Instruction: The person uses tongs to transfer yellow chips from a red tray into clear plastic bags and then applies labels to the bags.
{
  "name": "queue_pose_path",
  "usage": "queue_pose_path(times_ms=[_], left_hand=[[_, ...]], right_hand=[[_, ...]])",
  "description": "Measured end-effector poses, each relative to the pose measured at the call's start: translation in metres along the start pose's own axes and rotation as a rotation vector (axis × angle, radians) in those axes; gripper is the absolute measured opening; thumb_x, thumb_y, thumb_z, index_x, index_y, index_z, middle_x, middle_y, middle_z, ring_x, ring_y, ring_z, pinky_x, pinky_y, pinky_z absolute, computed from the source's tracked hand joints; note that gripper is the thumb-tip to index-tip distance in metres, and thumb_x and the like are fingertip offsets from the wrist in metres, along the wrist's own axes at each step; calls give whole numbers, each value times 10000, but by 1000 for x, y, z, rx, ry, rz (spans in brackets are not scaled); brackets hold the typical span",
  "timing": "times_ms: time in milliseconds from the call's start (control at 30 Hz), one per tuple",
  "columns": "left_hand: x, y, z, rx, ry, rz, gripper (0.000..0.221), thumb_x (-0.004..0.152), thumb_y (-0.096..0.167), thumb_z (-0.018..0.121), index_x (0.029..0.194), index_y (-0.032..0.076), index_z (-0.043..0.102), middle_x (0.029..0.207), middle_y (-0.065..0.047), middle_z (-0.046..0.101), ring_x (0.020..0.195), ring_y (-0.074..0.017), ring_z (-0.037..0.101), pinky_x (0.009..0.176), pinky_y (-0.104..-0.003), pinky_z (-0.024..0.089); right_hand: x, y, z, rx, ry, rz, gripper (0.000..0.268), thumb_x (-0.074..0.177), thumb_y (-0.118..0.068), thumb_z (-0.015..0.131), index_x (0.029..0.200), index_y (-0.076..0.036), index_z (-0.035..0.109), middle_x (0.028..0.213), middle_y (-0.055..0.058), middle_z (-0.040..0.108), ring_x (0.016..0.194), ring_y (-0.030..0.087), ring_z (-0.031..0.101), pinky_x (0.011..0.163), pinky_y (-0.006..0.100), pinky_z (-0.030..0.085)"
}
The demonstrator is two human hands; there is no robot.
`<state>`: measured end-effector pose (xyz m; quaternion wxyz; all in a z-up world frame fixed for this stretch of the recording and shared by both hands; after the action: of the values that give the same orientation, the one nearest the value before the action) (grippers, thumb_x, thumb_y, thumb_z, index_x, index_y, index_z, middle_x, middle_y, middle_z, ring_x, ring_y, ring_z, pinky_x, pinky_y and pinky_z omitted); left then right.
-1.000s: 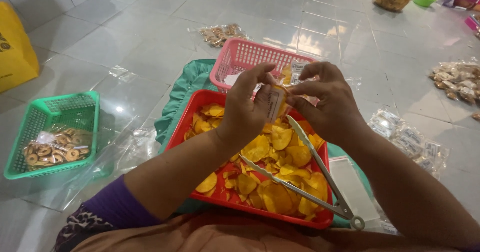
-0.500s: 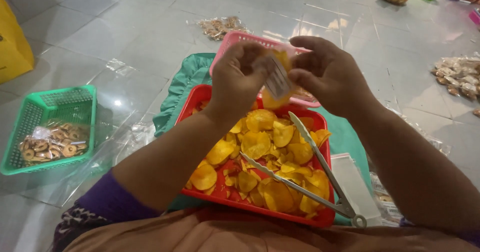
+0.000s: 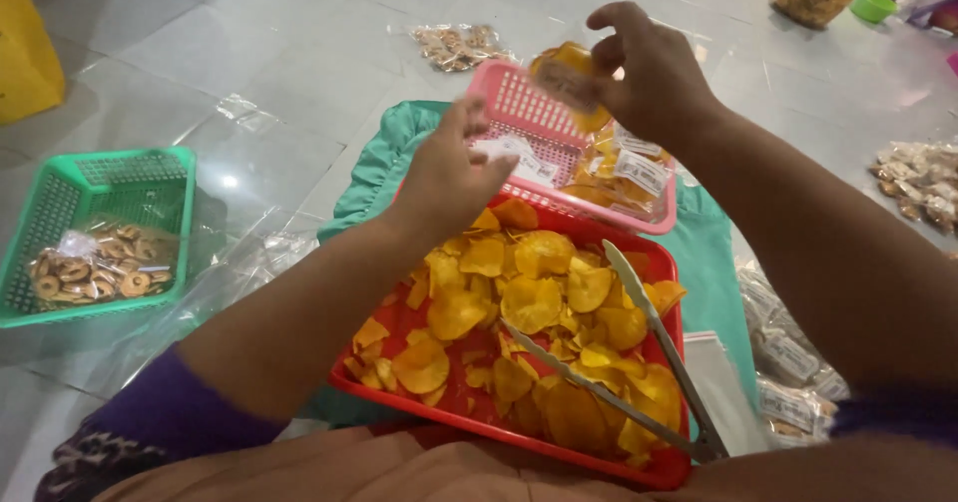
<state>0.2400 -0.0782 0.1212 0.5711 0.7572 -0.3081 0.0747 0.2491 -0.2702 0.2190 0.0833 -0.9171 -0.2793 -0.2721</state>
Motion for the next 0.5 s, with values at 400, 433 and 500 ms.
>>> queue_pose_path(times_ms=[400, 433, 500], left_hand=[[-68, 52, -30, -56, 13, 172, 665, 872, 84, 719, 1446, -23, 398, 1306, -220, 586, 1028, -264, 704, 869, -331, 648], [-73, 55, -34, -54, 21, 164, 665, 872, 84, 719, 1446, -23, 398, 1306, -220, 586, 1028, -264, 704, 869, -331, 648], [-82, 69, -40, -86, 45, 224, 642, 901, 90, 696, 1458, -16, 393, 1405, -205, 578, 1287, -284, 625, 955, -339, 615]], right_hand=[[-4, 123, 178, -549, -471, 234, 416, 891, -120, 744, 1296, -129, 649, 981, 113, 791, 855, 301, 753, 935, 384, 510], [-1, 128, 184, -544, -475, 223, 416, 891, -120, 744, 1296, -129, 649, 981, 113, 791, 855, 301, 753, 935, 384, 510], [0, 137, 186, -573, -405, 159, 375, 910, -233, 751, 1247, -111, 642, 913, 118, 773, 815, 328, 737, 864, 396, 537]])
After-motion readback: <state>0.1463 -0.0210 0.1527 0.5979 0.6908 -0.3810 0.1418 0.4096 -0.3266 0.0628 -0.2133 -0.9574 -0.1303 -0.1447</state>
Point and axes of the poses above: each hand's wrist, its own x-axis towards the middle knuckle, its own z-axis out of the palm, y = z × x, the point moved 8 cm from there along x, towards the middle knuckle
